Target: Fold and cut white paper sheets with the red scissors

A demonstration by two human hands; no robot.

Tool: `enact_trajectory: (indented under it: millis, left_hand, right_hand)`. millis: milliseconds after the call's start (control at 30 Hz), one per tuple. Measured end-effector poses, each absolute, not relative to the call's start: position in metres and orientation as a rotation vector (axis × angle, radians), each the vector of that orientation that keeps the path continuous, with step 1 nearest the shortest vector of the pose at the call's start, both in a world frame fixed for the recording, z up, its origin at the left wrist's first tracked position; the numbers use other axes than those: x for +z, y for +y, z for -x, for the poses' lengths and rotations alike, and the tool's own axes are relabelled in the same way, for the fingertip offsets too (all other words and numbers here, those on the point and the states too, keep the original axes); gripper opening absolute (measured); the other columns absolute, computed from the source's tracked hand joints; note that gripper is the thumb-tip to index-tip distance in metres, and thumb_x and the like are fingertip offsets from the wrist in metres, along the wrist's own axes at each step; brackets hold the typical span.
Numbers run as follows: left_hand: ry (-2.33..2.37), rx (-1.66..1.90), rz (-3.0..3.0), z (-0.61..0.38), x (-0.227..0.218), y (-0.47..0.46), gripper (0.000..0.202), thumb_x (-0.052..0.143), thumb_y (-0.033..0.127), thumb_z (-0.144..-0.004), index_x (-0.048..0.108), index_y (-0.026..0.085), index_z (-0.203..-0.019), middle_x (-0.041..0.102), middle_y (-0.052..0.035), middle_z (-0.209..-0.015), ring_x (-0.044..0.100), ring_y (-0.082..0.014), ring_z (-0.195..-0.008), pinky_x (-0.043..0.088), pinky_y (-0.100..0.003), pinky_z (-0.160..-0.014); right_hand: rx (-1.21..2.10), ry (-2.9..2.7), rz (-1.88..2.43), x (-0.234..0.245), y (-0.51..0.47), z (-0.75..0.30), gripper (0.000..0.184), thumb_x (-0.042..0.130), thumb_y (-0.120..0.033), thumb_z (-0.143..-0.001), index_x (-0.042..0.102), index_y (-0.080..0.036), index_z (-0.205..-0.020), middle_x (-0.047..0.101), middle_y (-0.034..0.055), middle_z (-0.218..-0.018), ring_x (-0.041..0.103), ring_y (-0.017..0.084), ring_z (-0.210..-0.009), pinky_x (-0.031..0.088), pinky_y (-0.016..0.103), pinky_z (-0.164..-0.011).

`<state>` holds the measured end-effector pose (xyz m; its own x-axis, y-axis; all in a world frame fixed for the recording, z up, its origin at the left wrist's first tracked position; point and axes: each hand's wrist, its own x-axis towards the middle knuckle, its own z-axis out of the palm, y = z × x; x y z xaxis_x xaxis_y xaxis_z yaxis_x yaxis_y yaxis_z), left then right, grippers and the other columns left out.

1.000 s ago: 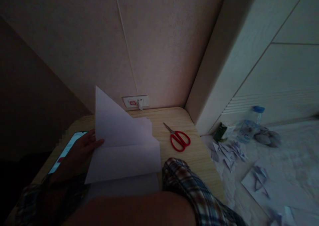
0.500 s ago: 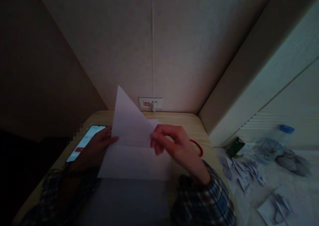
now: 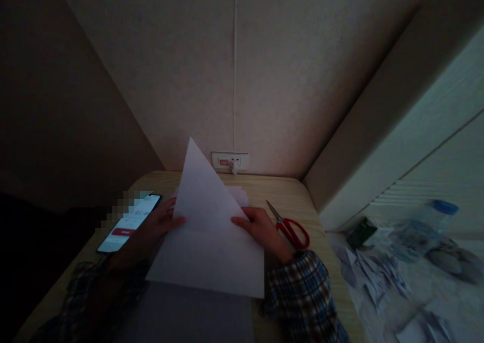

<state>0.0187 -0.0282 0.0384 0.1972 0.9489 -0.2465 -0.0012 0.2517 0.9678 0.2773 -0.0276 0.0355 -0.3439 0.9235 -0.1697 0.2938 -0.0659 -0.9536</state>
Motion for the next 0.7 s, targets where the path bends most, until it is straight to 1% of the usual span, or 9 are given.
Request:
enact_trajectory:
  millis: [100, 167, 267, 400, 500, 600, 700]
  left_hand:
    - [1.154, 0.857, -1.123, -0.022, 0.042, -0.030, 0.058, 0.071, 0.032, -0.064, 0.050, 0.018, -0.116, 0.066, -0.0097, -0.110, 0.064, -0.0279, -0.091, 0.053, -0.032, -0.070]
    - [1.174, 0.833, -1.145, -0.023, 0.044, -0.030, 0.059, 0.069, 0.032, -0.065, 0.049, 0.017, -0.118, 0.064, -0.0105, -0.111, 0.063, -0.0285, -0.092, 0.053, -0.032, -0.070]
    - [1.165, 0.800, -1.175, -0.023, 0.044, -0.030, 0.057, 0.066, 0.032, -0.068, 0.046, 0.016, -0.119, 0.063, -0.0106, -0.113, 0.063, -0.0281, -0.093, 0.052, -0.032, -0.071]
    - [1.163, 0.782, -1.206, -0.021, 0.042, -0.029, 0.057, 0.067, 0.032, -0.067, 0.046, 0.017, -0.117, 0.063, -0.0101, -0.114, 0.062, -0.0278, -0.094, 0.052, -0.031, -0.071]
    - [1.152, 0.754, -1.235, -0.020, 0.043, -0.029, 0.059, 0.067, 0.034, -0.067, 0.046, 0.018, -0.119, 0.062, -0.0103, -0.115, 0.062, -0.0282, -0.094, 0.052, -0.031, -0.070]
    - [1.128, 0.714, -1.281, -0.020, 0.042, -0.029, 0.061, 0.069, 0.033, -0.064, 0.048, 0.017, -0.119, 0.062, -0.0103, -0.113, 0.062, -0.0284, -0.093, 0.051, -0.032, -0.072]
    - [1.037, 0.645, -1.302, -0.020, 0.036, -0.030, 0.063, 0.067, 0.033, -0.065, 0.046, 0.019, -0.123, 0.061, -0.0094, -0.115, 0.060, -0.0286, -0.097, 0.050, -0.034, -0.076]
  right_hand:
    - [1.411, -1.690, 1.346, 0.032, -0.027, -0.279, 0.036, 0.057, -0.046, -0.077, 0.066, -0.012, -0.073, 0.060, 0.0019, -0.065, 0.049, 0.013, -0.054, 0.034, 0.022, -0.045]
    - [1.467, -1.721, 1.316, 0.030, -0.027, -0.282, 0.038, 0.055, -0.047, -0.078, 0.066, -0.012, -0.072, 0.058, 0.0013, -0.064, 0.047, 0.011, -0.053, 0.032, 0.022, -0.045]
    - [1.576, -1.726, 1.254, 0.028, -0.027, -0.287, 0.036, 0.056, -0.046, -0.078, 0.068, -0.012, -0.077, 0.060, 0.0014, -0.067, 0.048, 0.011, -0.055, 0.034, 0.022, -0.047]
    - [1.640, -1.696, 1.237, 0.029, -0.028, -0.293, 0.035, 0.058, -0.045, -0.077, 0.068, -0.012, -0.079, 0.062, 0.0014, -0.068, 0.050, 0.011, -0.056, 0.035, 0.022, -0.050]
    - [1.677, -1.623, 1.184, 0.030, -0.030, -0.294, 0.033, 0.058, -0.042, -0.078, 0.069, -0.012, -0.085, 0.064, 0.0031, -0.074, 0.054, 0.013, -0.061, 0.040, 0.024, -0.055]
    - [1.777, -1.590, 1.116, 0.031, -0.031, -0.295, 0.032, 0.061, -0.039, -0.076, 0.068, -0.013, -0.092, 0.066, 0.0046, -0.080, 0.059, 0.016, -0.073, 0.045, 0.028, -0.066]
    - [1.841, -1.605, 1.059, 0.031, -0.031, -0.295, 0.037, 0.066, -0.036, -0.071, 0.064, -0.017, -0.103, 0.067, 0.0039, -0.089, 0.060, 0.017, -0.082, 0.045, 0.031, -0.077]
